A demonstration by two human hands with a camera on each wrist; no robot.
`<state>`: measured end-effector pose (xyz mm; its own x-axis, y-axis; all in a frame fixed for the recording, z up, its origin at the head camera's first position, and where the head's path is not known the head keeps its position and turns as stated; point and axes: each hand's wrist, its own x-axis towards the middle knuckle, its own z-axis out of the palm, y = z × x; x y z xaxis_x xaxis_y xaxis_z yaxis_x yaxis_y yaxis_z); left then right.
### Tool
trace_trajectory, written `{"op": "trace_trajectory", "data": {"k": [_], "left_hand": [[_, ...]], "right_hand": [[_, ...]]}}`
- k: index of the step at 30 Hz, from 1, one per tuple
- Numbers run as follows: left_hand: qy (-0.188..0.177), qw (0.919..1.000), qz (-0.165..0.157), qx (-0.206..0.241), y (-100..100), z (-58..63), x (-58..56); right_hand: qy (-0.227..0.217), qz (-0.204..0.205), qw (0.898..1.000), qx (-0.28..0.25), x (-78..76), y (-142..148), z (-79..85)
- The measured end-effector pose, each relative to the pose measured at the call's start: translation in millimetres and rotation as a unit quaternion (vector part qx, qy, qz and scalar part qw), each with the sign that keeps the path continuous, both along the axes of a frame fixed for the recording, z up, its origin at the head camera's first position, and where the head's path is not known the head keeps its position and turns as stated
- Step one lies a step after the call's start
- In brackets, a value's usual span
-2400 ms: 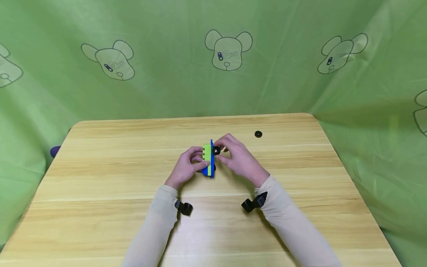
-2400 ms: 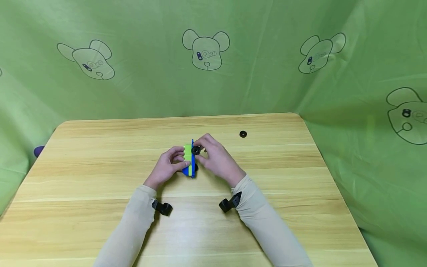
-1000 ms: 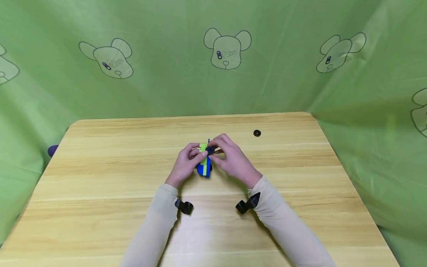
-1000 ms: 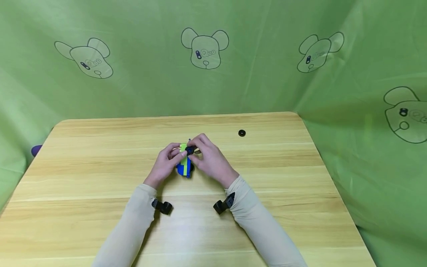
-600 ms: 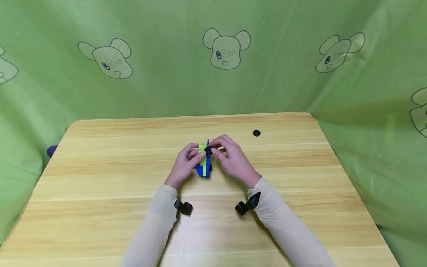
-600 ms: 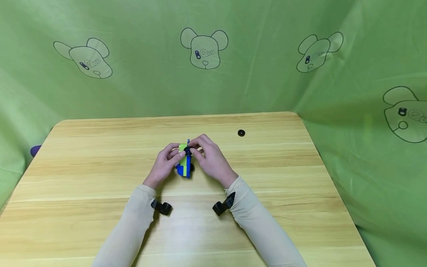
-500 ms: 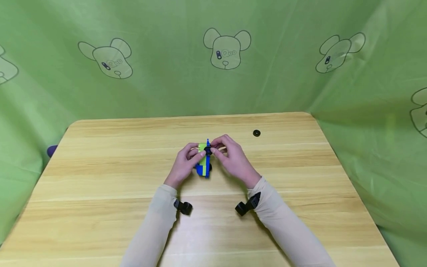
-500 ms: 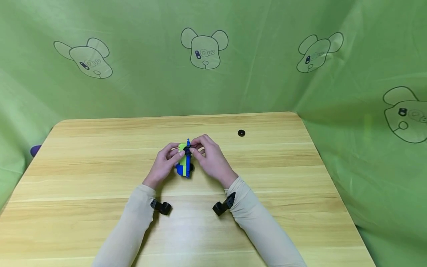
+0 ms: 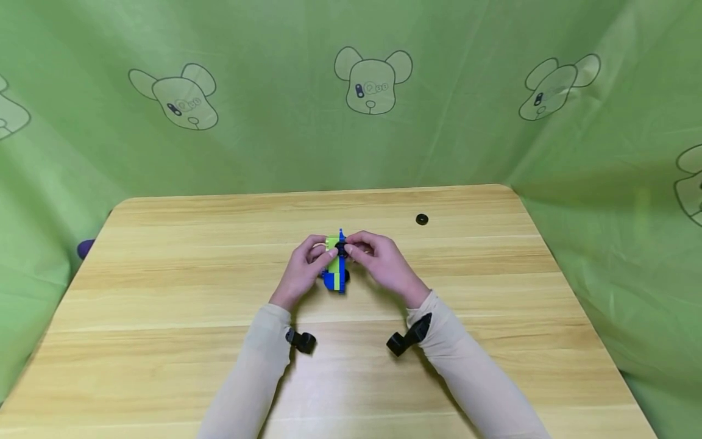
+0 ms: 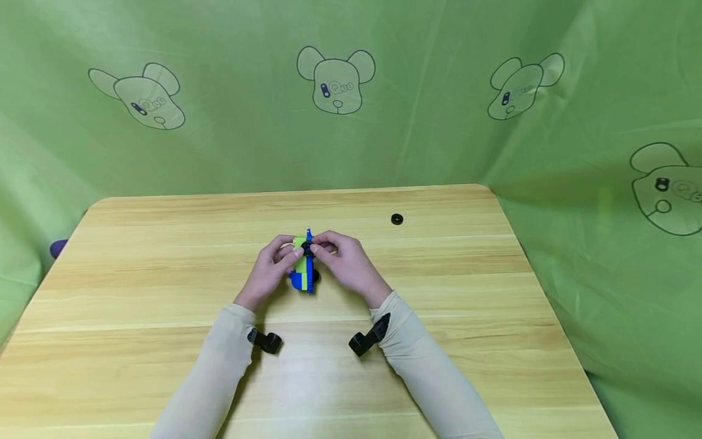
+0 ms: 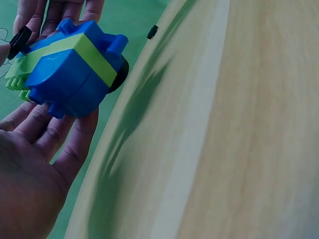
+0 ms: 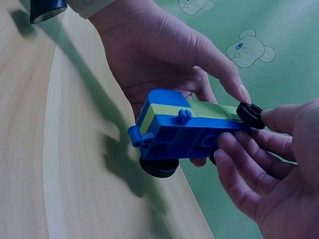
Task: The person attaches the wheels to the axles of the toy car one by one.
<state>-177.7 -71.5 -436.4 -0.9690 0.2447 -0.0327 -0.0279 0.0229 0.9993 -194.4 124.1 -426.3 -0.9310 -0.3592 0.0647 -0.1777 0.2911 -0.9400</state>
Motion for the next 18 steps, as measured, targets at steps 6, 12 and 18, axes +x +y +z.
{"op": "trace_trajectory", "data": {"k": [6, 12, 18], "left_hand": [[0.002, 0.9999, -0.010, 0.005, 0.6, -0.3, 0.0], [0.006, 0.9999, -0.012, 0.002, 0.6, -13.7, -6.2], [0.012, 0.9999, -0.001, -0.004, 1.2, -33.8, -12.6]], "right_hand": [[-0.026, 0.009, 0.999, -0.035, 0.0, 0.5, -0.3], [-0.026, 0.015, 0.999, -0.042, -1.1, 1.5, -1.0], [-0.031, 0.022, 0.998, -0.048, -1.3, 2.9, -1.3]]}}
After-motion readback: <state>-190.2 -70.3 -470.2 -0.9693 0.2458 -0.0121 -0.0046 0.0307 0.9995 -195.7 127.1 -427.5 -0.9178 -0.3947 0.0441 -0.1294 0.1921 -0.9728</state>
